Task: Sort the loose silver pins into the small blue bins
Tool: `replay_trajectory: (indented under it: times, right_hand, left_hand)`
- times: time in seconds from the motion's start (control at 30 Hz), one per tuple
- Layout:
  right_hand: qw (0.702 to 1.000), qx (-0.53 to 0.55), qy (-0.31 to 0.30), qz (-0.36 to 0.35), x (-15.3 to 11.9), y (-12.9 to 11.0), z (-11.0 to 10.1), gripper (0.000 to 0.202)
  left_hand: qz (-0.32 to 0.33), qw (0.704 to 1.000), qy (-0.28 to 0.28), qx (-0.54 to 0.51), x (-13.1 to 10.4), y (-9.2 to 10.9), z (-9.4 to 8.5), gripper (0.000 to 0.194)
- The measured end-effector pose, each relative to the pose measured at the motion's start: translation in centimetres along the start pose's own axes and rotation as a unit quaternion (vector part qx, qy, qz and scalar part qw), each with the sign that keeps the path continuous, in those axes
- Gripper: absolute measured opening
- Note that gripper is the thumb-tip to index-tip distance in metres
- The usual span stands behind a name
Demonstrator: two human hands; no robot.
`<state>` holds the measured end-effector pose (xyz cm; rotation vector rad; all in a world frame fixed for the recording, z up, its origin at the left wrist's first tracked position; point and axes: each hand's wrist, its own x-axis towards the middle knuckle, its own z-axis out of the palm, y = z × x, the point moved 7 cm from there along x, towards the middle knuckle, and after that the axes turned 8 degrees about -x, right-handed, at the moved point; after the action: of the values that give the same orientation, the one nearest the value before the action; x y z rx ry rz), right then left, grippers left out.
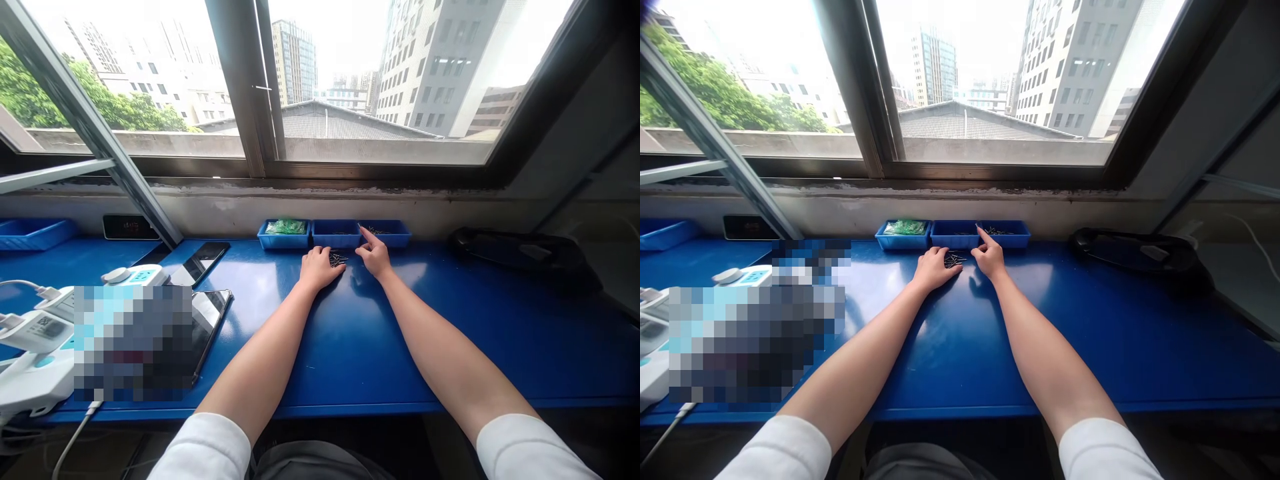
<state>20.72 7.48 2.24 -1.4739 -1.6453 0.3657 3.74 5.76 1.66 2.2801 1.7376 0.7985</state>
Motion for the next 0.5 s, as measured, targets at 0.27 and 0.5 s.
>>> replay_trajectory:
  times: [0.27,0.5]
  right_hand:
    - [0.963,-0.259,-0.030,-0.063,-0.6,-2.2,0.9,0.072]
    - [0.956,-0.281,-0.046,-0.071,-0.7,-1.8,1.3,0.072]
  left_hand:
    - [-0.001,0.999,0.017,-0.030,0.0,-0.1,-0.1,0.063]
    - [-0.052,0.988,0.057,-0.131,0.7,-1.1,-1.1,0.046]
